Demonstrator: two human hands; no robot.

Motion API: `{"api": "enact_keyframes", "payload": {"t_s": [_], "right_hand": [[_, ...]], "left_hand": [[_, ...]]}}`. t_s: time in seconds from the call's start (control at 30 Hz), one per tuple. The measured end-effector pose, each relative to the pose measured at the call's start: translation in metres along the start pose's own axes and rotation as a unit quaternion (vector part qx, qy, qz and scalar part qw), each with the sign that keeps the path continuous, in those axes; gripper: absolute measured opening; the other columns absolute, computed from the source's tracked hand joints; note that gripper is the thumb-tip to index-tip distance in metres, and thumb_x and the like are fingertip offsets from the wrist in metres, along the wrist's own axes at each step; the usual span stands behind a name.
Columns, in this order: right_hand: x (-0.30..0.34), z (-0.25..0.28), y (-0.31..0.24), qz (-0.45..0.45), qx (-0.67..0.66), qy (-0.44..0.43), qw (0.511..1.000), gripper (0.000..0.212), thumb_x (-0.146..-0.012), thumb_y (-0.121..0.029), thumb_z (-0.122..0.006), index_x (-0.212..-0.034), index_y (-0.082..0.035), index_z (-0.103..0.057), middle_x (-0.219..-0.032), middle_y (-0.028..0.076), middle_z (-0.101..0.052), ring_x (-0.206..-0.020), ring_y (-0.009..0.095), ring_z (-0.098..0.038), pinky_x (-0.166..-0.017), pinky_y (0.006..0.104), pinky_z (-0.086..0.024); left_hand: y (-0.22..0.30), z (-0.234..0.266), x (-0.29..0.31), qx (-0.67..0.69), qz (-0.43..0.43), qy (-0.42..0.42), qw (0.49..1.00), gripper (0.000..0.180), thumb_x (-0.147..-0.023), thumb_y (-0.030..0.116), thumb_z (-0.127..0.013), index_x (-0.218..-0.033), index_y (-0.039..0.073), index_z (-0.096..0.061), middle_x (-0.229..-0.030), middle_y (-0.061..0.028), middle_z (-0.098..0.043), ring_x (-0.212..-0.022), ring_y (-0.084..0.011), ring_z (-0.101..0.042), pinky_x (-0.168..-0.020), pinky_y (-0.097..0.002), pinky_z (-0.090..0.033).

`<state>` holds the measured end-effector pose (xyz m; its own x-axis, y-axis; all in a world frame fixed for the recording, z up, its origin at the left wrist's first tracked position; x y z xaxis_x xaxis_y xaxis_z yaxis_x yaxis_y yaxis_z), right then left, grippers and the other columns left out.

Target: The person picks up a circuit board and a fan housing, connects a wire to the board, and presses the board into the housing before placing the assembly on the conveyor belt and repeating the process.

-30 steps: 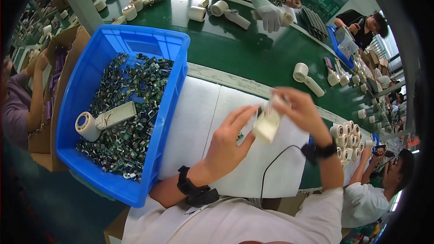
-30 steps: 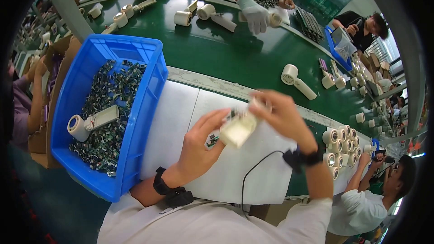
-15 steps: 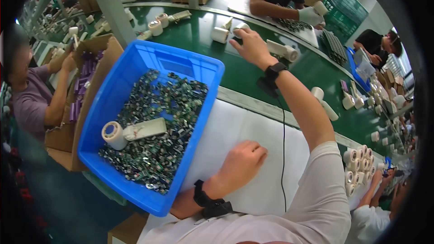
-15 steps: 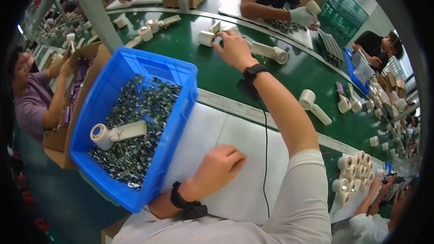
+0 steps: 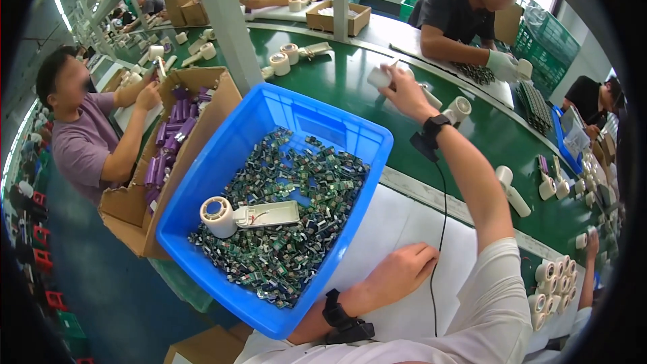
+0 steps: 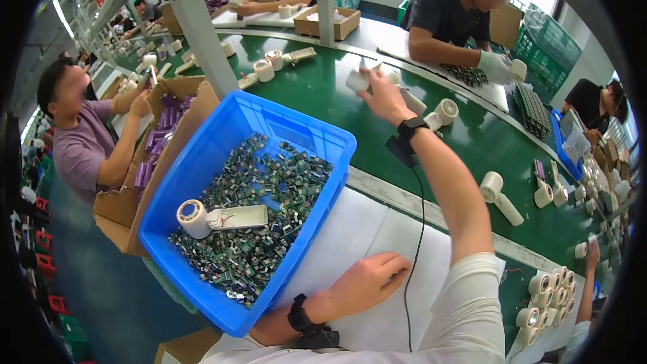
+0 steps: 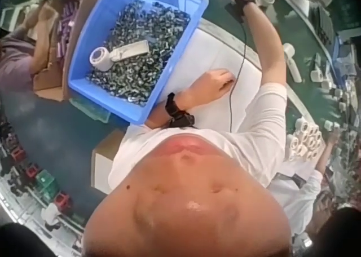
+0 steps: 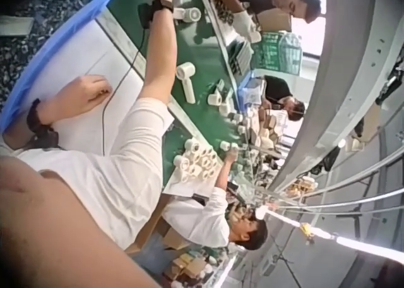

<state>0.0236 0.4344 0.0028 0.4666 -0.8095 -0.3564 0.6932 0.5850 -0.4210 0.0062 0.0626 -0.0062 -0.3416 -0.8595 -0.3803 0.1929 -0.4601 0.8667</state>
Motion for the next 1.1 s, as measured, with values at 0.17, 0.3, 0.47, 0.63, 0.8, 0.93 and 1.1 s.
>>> {"api": "enact_keyframes", "payload": {"t_s": [0.17, 0.3, 0.47, 0.63, 0.8, 0.93, 1.1], "right_hand": [[0.066, 0.116, -0.034, -0.005, -0.305, 0.11, 0.946, 0.052, -0.101, -0.031, -0.069, -0.143, -0.004, -0.055, -0.101, 0.012, -0.073, -0.096, 0.018, -0.072, -0.086, 0.0331, -0.056], [0.178, 0.181, -0.041, -0.202, -0.474, 0.108, 0.85, 0.048, -0.107, -0.041, -0.056, -0.132, 0.0, -0.059, -0.101, 0.012, -0.072, -0.087, 0.018, -0.073, -0.081, 0.0265, -0.057], [0.332, 0.22, -0.017, -0.403, -0.505, 0.059, 0.761, 0.049, -0.108, -0.045, -0.052, -0.127, -0.001, -0.061, -0.095, 0.012, -0.071, -0.074, 0.017, -0.072, -0.062, 0.0251, -0.057], [0.408, 0.194, -0.045, -0.563, -0.302, -0.033, 0.768, 0.041, -0.109, -0.038, -0.053, -0.135, -0.007, -0.059, -0.077, 0.006, -0.069, -0.053, 0.013, -0.065, -0.045, 0.0217, -0.048], [0.42, 0.172, -0.077, -0.525, -0.229, -0.067, 0.817, 0.039, -0.106, -0.025, -0.06, -0.14, -0.006, -0.057, -0.071, 0.002, -0.065, -0.054, 0.011, -0.063, -0.048, 0.0218, -0.047], [0.415, 0.186, -0.113, -0.42, -0.089, -0.006, 0.903, 0.043, -0.097, -0.013, -0.07, -0.139, -0.008, -0.06, -0.065, 0.0, -0.061, -0.053, 0.009, -0.059, -0.051, 0.0246, -0.046], [0.423, 0.16, -0.126, -0.332, -0.063, -0.14, 0.931, 0.043, -0.086, -0.01, -0.078, -0.128, -0.015, -0.07, -0.063, 0.003, -0.06, -0.053, 0.013, -0.058, -0.054, 0.0287, -0.046]], "left_hand": [[-0.001, 0.006, 0.002, -0.025, 0.007, -0.002, 1.0, 0.013, -0.089, 0.001, -0.067, -0.102, 0.002, -0.064, -0.097, -0.0178, -0.066, -0.091, -0.0377, -0.066, -0.079, -0.0444, -0.054], [-0.002, 0.016, 0.006, -0.073, 0.042, 0.028, 0.996, 0.018, -0.087, -0.001, -0.067, -0.104, 0.001, -0.063, -0.096, -0.0192, -0.065, -0.093, -0.0385, -0.065, -0.082, -0.0453, -0.054], [0.001, 0.013, 0.0, -0.087, 0.046, -0.023, 0.995, 0.026, -0.085, -0.002, -0.066, -0.111, 0.001, -0.062, -0.096, -0.0173, -0.063, -0.088, -0.0357, -0.064, -0.079, -0.0439, -0.053], [0.009, 0.009, -0.003, -0.132, 0.042, -0.069, 0.988, 0.032, -0.085, -0.002, -0.066, -0.117, 0.002, -0.064, -0.098, -0.0163, -0.062, -0.08, -0.0333, -0.063, -0.074, -0.0428, -0.052], [0.008, 0.007, -0.003, -0.105, 0.068, -0.057, 0.99, 0.03, -0.085, -0.007, -0.068, -0.114, 0.001, -0.068, -0.103, -0.0161, -0.064, -0.079, -0.0291, -0.068, -0.071, -0.0381, -0.055], [0.013, 0.001, -0.005, -0.033, 0.068, -0.036, 0.996, 0.026, -0.085, -0.01, -0.068, -0.109, 0.0, -0.068, -0.103, -0.0138, -0.067, -0.081, -0.0243, -0.07, -0.072, -0.034, -0.056], [0.02, -0.017, 0.0, 0.074, 0.066, -0.087, 0.991, 0.023, -0.086, -0.01, -0.067, -0.107, 0.001, -0.068, -0.098, -0.0109, -0.072, -0.084, -0.0215, -0.073, -0.075, -0.0307, -0.057]]}}
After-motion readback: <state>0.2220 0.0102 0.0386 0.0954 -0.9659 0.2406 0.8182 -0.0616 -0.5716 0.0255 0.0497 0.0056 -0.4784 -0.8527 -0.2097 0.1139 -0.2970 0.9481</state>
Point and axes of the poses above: each hand's wrist, its own x-axis away from the middle knuckle, its own z-axis out of the back of the hand, y = z × x, the point moved 6 cm from there along -x, towards the middle knuckle
